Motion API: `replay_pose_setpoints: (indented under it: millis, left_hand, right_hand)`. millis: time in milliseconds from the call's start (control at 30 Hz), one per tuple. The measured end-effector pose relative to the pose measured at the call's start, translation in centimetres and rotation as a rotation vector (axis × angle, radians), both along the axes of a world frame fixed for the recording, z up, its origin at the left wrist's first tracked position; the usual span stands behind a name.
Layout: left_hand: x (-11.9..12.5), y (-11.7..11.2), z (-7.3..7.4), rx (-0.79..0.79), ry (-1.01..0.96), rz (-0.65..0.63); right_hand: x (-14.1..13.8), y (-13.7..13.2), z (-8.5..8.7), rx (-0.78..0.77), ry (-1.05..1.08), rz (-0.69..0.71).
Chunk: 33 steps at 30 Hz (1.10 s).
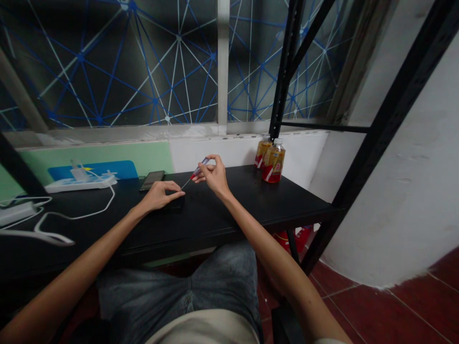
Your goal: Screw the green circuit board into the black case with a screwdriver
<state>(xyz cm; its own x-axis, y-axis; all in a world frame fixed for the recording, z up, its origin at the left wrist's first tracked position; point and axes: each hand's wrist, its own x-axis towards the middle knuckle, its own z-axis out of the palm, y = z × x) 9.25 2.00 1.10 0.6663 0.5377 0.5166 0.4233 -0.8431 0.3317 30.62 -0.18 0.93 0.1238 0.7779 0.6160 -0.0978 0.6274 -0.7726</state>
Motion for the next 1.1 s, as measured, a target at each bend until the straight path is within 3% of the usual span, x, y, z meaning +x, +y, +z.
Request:
replay_pose_setpoints:
  millis: [633, 1100]
  left_hand:
    - [-0.1, -0.2, -0.5, 0.175, 0.039, 0.105]
    - [-0.2, -0.7, 0.1, 0.146, 0.042, 0.149]
  right_hand:
    - [-1.1, -1.5, 0.0, 0.069, -0.101, -0.039]
    - [-0.4, -1.2, 0.1, 0.053, -0.023, -0.047]
